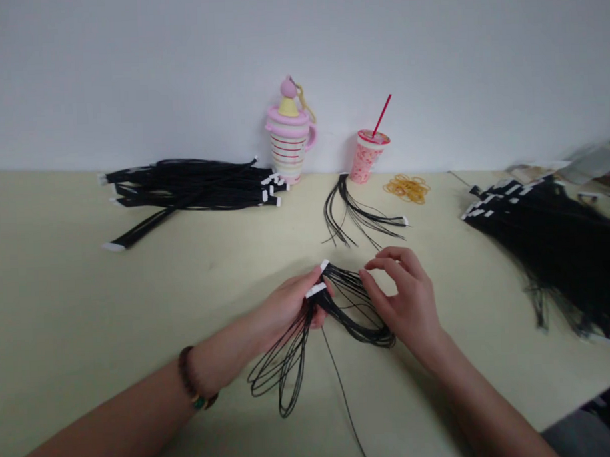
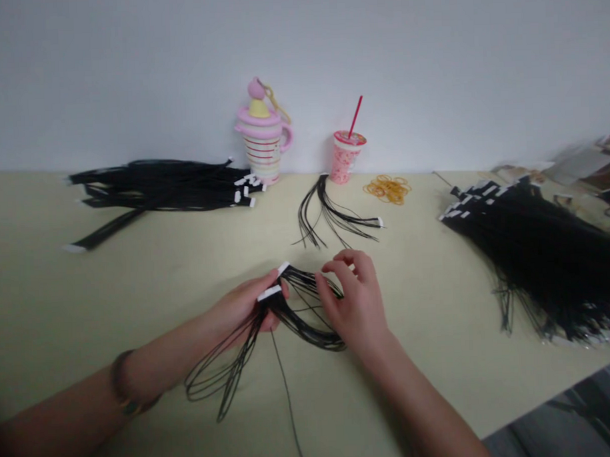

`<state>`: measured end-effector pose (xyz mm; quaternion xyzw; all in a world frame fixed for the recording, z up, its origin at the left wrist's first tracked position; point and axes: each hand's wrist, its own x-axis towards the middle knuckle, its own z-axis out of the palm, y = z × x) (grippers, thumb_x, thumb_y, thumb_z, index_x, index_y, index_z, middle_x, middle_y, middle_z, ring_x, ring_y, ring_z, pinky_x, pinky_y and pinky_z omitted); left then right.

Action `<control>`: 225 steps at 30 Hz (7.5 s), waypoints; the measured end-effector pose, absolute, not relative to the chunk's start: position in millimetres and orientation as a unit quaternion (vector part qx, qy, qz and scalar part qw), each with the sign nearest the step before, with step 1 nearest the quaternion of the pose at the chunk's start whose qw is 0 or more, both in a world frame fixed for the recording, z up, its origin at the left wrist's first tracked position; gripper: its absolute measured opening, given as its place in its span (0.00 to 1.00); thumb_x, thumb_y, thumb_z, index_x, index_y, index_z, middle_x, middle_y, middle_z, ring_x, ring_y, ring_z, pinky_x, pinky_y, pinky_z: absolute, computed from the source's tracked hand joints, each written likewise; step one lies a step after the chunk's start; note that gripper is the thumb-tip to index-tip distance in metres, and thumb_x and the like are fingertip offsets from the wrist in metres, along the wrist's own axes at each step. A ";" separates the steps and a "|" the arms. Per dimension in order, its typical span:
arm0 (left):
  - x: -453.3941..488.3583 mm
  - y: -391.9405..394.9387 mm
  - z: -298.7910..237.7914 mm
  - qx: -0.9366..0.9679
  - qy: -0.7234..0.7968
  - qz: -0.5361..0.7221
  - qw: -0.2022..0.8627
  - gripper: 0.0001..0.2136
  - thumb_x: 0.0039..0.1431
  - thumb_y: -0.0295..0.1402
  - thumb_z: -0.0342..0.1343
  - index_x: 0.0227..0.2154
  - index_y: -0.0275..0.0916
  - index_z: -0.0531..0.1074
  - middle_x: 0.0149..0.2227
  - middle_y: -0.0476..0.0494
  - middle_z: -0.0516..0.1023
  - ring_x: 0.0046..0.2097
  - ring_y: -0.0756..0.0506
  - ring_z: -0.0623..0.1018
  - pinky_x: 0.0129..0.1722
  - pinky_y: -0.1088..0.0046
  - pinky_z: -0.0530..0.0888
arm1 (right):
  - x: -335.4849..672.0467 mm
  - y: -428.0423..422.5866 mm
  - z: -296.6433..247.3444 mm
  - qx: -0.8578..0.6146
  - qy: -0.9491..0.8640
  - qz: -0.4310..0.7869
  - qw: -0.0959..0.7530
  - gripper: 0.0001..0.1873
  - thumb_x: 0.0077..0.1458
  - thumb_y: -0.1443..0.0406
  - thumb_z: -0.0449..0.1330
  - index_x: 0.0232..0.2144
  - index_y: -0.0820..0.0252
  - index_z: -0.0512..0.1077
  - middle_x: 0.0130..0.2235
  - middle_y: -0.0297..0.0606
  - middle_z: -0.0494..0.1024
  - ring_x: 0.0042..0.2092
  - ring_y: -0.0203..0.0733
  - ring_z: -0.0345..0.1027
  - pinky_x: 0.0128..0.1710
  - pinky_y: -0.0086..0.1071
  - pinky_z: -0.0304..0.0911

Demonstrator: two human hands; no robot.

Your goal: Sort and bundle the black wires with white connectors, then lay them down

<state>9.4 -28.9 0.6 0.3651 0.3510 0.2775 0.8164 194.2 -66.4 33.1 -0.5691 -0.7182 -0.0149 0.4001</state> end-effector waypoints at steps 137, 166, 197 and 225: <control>-0.3 -23.0 0.0 0.395 0.329 0.142 0.846 0.23 0.60 0.47 0.42 0.21 0.34 0.69 0.17 0.49 0.65 0.16 0.53 0.66 0.13 0.80 0.64 | 171.4 -75.4 19.5 -0.474 -0.791 0.270 0.277 0.11 0.58 0.69 0.47 0.25 0.62 0.64 0.25 0.32 0.65 0.27 0.31 0.58 0.29 0.25 0.53; 4.5 -33.3 1.2 0.393 0.362 0.173 0.827 0.18 0.56 0.47 0.50 0.24 0.36 0.69 0.19 0.51 0.67 0.21 0.51 0.68 0.20 0.76 0.68 | 175.4 -70.5 20.2 -0.512 -0.772 0.179 0.331 0.22 0.50 0.67 0.55 0.49 0.64 0.64 0.44 0.43 0.73 0.45 0.44 0.66 0.48 0.40 0.59; -10.7 -18.7 29.5 0.404 0.360 0.188 0.820 0.15 0.55 0.45 0.54 0.25 0.36 0.71 0.20 0.51 0.66 0.21 0.53 0.65 0.23 0.79 0.64 | 180.2 -69.2 29.4 -0.449 -0.620 0.173 0.619 0.12 0.54 0.69 0.54 0.42 0.61 0.60 0.32 0.36 0.70 0.33 0.36 0.65 0.33 0.29 0.61; -19.8 -20.1 42.0 0.754 0.395 0.106 0.514 0.17 0.60 0.45 0.43 0.37 0.36 0.69 0.22 0.49 0.71 0.25 0.49 0.71 0.24 0.76 0.63 | 177.8 -90.3 50.8 -0.319 -0.784 0.045 0.530 0.15 0.53 0.73 0.55 0.43 0.57 0.67 0.38 0.40 0.75 0.41 0.42 0.67 0.44 0.42 0.62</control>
